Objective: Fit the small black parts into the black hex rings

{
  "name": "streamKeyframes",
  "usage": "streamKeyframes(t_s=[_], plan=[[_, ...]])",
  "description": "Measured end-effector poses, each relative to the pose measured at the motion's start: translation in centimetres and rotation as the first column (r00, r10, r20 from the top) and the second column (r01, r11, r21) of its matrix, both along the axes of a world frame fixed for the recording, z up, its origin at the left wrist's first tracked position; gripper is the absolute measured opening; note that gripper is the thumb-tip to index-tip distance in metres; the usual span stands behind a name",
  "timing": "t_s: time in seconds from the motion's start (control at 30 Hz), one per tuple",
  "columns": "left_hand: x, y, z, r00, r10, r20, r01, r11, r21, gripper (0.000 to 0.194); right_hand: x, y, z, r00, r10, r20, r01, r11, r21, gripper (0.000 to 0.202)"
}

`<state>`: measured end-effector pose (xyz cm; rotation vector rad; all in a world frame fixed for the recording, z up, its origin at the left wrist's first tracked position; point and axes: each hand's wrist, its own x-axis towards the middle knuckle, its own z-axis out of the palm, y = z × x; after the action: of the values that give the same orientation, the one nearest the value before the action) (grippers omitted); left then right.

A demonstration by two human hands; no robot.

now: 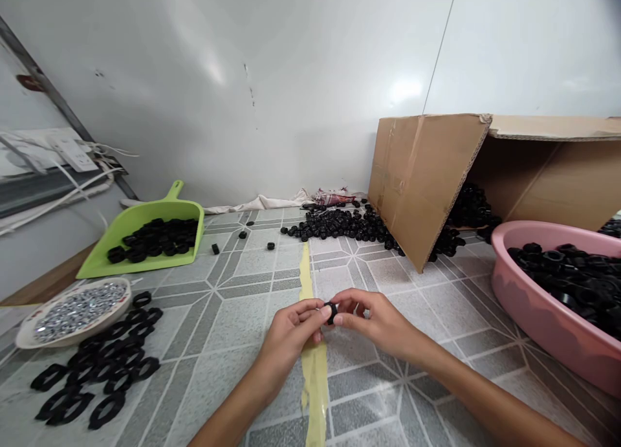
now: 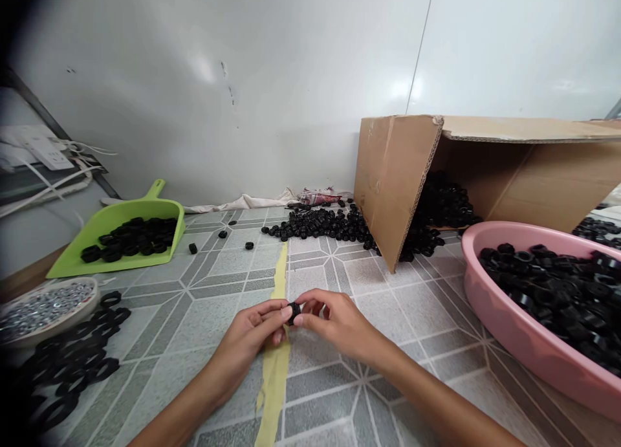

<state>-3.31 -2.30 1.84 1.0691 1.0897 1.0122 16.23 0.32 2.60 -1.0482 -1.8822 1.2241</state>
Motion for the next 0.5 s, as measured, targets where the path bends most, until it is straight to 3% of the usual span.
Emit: streamKeyframes(t_s=[0.13, 0.23, 0.37, 0.5], plan=[[0.10, -0.13, 0.03, 1.000, -0.021, 0.009, 0.021, 1.000, -0.011, 0.035, 0.06, 0.09, -0.28, 0.999, -0.032, 0.017, 0.033, 0.998, -0.047, 0.046], [0.11, -0.14, -0.01, 1.000, -0.003, 0.009, 0.003, 1.000, -0.006, 0.036, 0.08, 0.17, -0.28, 0.998, 0.033, -0.057, -0.035, 0.999, -0.033, 0.031], [0.18, -0.20, -0.10, 0.999, -0.031, 0.006, 0.031, 0.999, -0.004, 0.035, 0.09, 0.29, -0.22, 1.000, -0.010, -0.003, 0.010, 0.999, -0.038, 0.042], [0.23, -0.21, -0.21, 1.000, -0.010, 0.004, 0.010, 1.000, -0.008, 0.037, 0.08, 0.37, -0.19, 0.999, 0.048, -0.026, -0.049, 0.997, -0.058, 0.026]])
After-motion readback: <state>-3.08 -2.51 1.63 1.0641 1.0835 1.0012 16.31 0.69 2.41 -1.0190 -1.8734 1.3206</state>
